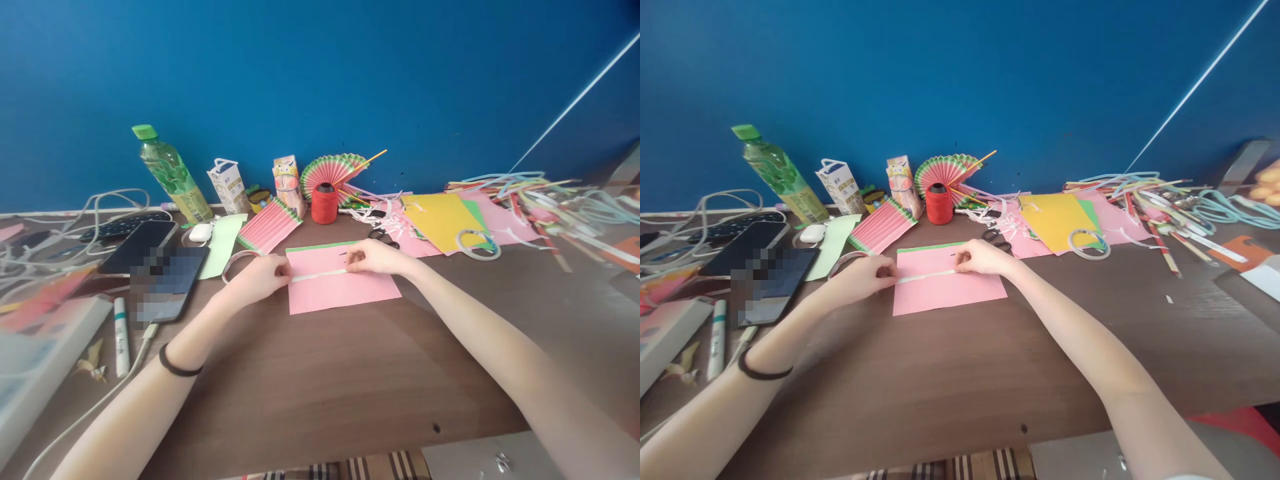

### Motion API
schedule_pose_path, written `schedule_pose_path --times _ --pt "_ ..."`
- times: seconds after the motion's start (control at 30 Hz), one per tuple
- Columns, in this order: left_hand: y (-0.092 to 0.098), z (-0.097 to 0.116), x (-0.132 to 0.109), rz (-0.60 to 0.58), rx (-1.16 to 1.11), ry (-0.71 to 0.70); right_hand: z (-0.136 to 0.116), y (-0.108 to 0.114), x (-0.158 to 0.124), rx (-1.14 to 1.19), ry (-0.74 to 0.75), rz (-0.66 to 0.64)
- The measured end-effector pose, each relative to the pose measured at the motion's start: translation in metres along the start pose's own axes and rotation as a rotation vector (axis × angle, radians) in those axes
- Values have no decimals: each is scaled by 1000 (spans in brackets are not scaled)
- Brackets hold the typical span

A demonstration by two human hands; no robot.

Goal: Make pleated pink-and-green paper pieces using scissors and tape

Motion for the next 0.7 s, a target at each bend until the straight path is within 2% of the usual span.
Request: schedule_pose_path --times 0.1,0.2,0.3,0.4,0.53,0.6,0.7 --pt "12 -5 -1 101 61 62 0 0 0 -16 -2 7" --pt "21 -16 -3 182 218 182 -3 0 0 -10 8 -12" --pt "19 -27 -5 121 348 289 -9 -1 -2 2 42 -38" --pt "14 -33 -5 20 361 318 -15 -1 -4 -23 70 -26" --pt "13 -25 -6 -15 271 269 -21 6 -6 -119 47 160" --pt "17 -15 -8 32 191 233 -26 10 -8 -152 71 263" --pt "22 3 -11 118 30 151 -36 13 -11 -105 149 343"
Point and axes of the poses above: each hand's wrist, its own x-axis towards the middle knuckle, its own y-axis out of the back of the hand, z = x × y, the point moved 5 cm from there along x, towards the middle knuckle
